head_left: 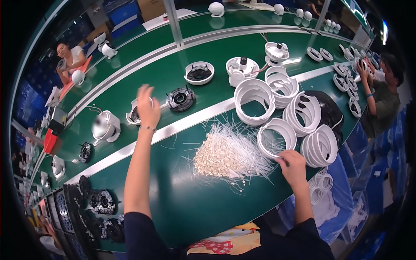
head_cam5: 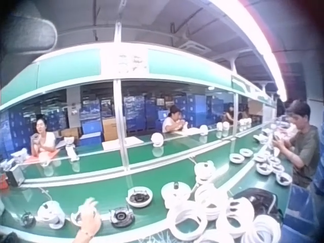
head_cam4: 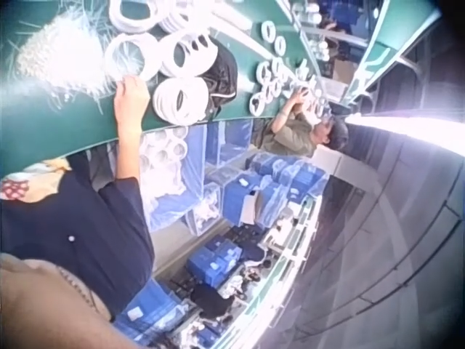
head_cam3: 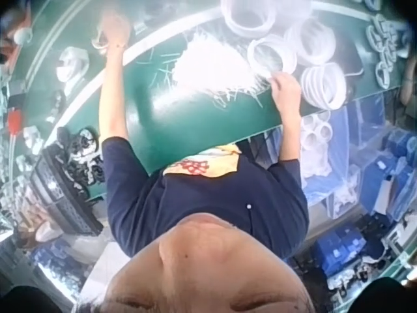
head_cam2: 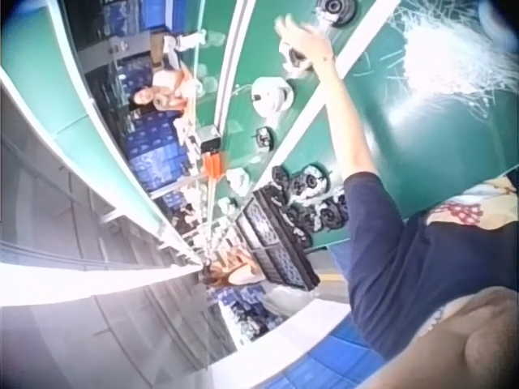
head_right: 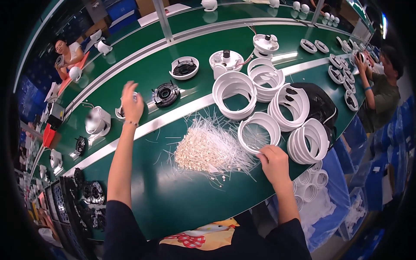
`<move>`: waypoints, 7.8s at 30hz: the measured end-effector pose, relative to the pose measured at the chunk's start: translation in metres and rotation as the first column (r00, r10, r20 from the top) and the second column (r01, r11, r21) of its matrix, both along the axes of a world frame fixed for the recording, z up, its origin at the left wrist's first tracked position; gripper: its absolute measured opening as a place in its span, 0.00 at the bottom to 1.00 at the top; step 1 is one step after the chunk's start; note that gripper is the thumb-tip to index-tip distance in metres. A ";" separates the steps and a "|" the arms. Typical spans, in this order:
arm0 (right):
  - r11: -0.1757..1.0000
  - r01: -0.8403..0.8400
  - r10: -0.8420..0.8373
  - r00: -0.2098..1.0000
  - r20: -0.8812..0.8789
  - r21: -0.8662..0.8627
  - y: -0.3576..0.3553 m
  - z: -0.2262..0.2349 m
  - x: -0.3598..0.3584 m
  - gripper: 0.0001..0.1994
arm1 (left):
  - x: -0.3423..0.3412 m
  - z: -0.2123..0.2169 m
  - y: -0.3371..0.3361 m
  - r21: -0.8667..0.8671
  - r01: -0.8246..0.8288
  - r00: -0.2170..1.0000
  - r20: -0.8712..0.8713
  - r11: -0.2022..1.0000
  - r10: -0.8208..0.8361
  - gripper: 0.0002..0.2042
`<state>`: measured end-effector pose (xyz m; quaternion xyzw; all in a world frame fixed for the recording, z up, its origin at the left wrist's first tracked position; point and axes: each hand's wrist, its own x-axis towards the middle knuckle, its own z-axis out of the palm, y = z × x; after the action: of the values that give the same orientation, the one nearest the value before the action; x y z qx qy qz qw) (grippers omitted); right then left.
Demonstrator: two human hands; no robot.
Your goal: Assembling electronic camera components on a factory production line.
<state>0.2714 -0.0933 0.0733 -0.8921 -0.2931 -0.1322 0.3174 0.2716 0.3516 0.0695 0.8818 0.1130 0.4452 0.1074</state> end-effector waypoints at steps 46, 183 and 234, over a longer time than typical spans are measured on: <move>0.706 -0.695 0.699 0.656 -0.284 0.136 0.186 0.024 -0.142 0.52 | -0.226 -0.023 -0.117 -0.834 0.534 0.804 0.552 0.137 0.220 0.27; 0.400 -0.902 0.819 0.432 -0.379 -0.163 0.163 0.032 -0.128 0.48 | -0.229 -0.021 -0.111 -0.838 0.545 0.820 0.542 0.040 0.186 0.19; 0.647 -0.695 0.763 0.585 -0.276 0.314 0.190 0.030 -0.120 0.58 | -0.230 -0.009 -0.137 -0.354 0.456 0.750 0.646 -0.816 0.139 0.26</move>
<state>0.1513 0.0967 0.1031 -0.6683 -0.5529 0.1629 0.4702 0.0420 0.2148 0.0609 0.0890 0.1363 0.1235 0.9789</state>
